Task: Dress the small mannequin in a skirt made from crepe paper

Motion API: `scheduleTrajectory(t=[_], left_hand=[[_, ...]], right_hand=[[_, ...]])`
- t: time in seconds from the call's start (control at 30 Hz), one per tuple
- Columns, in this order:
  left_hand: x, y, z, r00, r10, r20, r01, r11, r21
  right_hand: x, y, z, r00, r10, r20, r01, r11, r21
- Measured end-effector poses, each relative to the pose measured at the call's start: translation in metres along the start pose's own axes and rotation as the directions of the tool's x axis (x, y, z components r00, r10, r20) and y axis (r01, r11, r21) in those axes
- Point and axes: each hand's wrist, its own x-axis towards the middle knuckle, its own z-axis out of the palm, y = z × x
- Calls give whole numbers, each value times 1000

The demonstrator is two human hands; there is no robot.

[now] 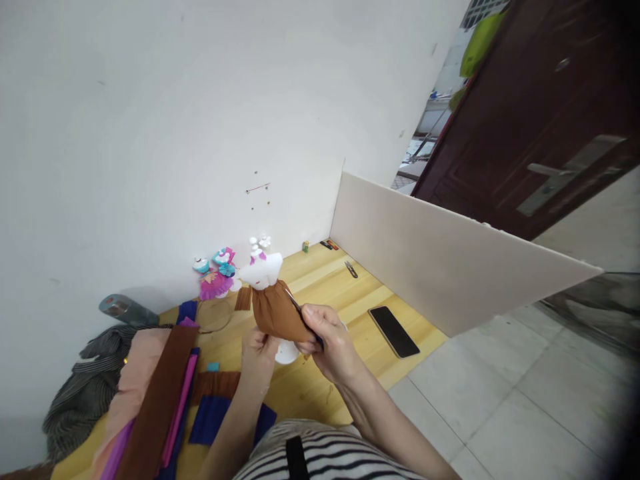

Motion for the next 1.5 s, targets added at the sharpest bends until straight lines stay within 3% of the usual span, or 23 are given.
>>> scheduleTrajectory(t=[0.27, 0.47, 0.7, 1.07, 1.5], left_hand=[[-4, 7, 4, 1000, -16, 21, 16, 1000, -12], [0, 5, 2, 1000, -18, 11, 18, 1000, 10], [-1, 7, 5, 1000, -26, 10, 26, 999, 24], [-6, 19, 9, 1000, -22, -3, 22, 1000, 20], [0, 8, 5, 999, 22, 31, -23, 1000, 14]], right_hand=[[-2, 2, -5, 1000, 2, 25, -2, 1000, -1], [-3, 6, -10, 995, -83, 49, 89, 986, -141], [-5, 4, -10, 984, -179, -12, 168, 945, -282], [-6, -1, -6, 978, -210, 6, 199, 913, -355], [-3, -1, -3, 975, -224, -8, 206, 909, -363]])
